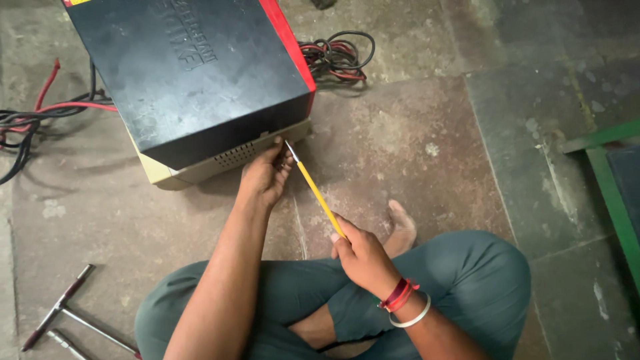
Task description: The person places a metal cover onto a power inverter, aligns it by hand, and then uses a screwdriver to secure several screws into the side of the unit.
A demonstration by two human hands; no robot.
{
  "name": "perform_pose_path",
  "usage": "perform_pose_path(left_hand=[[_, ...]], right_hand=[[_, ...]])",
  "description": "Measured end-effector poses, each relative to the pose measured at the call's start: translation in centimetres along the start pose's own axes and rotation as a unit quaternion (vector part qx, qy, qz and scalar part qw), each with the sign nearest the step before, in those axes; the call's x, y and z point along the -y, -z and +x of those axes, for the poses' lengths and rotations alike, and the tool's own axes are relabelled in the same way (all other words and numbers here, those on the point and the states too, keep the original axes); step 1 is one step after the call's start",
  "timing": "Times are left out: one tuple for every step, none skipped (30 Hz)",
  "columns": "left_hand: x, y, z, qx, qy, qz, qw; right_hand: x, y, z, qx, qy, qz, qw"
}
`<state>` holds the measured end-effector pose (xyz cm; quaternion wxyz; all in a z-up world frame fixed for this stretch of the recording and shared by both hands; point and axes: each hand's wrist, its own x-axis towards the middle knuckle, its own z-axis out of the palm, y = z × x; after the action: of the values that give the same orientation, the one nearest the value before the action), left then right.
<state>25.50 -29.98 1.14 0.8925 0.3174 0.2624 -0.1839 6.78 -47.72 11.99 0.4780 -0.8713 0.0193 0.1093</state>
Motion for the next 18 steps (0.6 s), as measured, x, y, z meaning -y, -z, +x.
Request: perform_pose_path(left_hand=[[0.0, 0.2, 0.4, 0.0, 0.001, -0.001, 1.0], [0.1, 0.3, 0.9, -0.001, 0.002, -0.003, 1.0], [0.2, 0.4, 1.5, -0.001, 0.002, -0.005, 1.0], [0.4, 0.6, 2.0, 0.005, 0.003, -0.002, 1.0], [0.5, 0.9, 2.4, 0.011, 0.004, 0.001, 1.0], [0.5, 1.0, 2.8, 0.018, 0.005, 0.004, 1.0], [0.5, 1.1, 3.1, 0.024, 0.003, 0.003, 1.0], [0.5, 1.1, 3.2, 0.028, -0.001, 0.0, 1.0], [0.5, 1.0, 3.1, 0.033, -0.004, -0.002, 0.999], [0.4, 0.9, 2.9, 0.02, -0.007, 0.007, 1.0], [0.3, 0.7, 2.6, 0.006, -0.011, 0.017, 1.0], [0.1, 0.5, 2.3, -0.006, -0.015, 0.024, 1.0], [0.0, 0.3, 2.1, 0.001, -0.023, 0.027, 0.999], [-0.2, 0.2, 1.8, 0.009, -0.029, 0.031, 0.999], [-0.2, 0.1, 1.6, 0.016, -0.036, 0.035, 0.999], [-0.2, 0.1, 1.6, 0.018, -0.045, 0.045, 0.998], [-0.2, 0.2, 1.6, 0.02, -0.053, 0.056, 0.997], [-0.1, 0.4, 1.6, 0.021, -0.062, 0.066, 0.996]], right_hand=[[-0.3, -0.2, 0.3, 0.001, 0.001, 0.011, 1.0], [-0.6, -0.3, 0.5, 0.002, 0.003, 0.022, 1.0], [-0.8, -0.6, 0.7, 0.019, -0.027, 0.062, 0.998], [-1.0, -0.7, 0.8, 0.035, -0.058, 0.101, 0.993], [-1.1, -0.8, 0.9, 0.051, -0.088, 0.14, 0.985], [-1.3, -0.9, 1.1, 0.06, -0.106, 0.163, 0.979], [-1.3, -0.9, 1.3, 0.069, -0.123, 0.186, 0.972], [-1.4, -0.9, 1.5, 0.08, -0.14, 0.208, 0.965], [-1.5, -0.8, 1.6, 0.079, -0.14, 0.204, 0.966], [-1.6, -0.8, 1.6, 0.077, -0.14, 0.202, 0.966], [-1.6, -0.9, 1.6, 0.075, -0.14, 0.2, 0.967], [-1.6, -0.8, 1.7, 0.075, -0.137, 0.201, 0.967], [-1.6, -0.7, 1.9, 0.076, -0.133, 0.202, 0.967], [-1.6, -0.6, 1.9, 0.076, -0.13, 0.204, 0.967], [-1.6, -0.6, 1.9, 0.08, -0.144, 0.204, 0.965], [-1.5, -0.6, 2.1, 0.083, -0.158, 0.205, 0.962], [-1.5, -0.6, 2.1, 0.086, -0.171, 0.205, 0.96], [-1.4, -0.7, 2.0, 0.081, -0.168, 0.203, 0.961]])
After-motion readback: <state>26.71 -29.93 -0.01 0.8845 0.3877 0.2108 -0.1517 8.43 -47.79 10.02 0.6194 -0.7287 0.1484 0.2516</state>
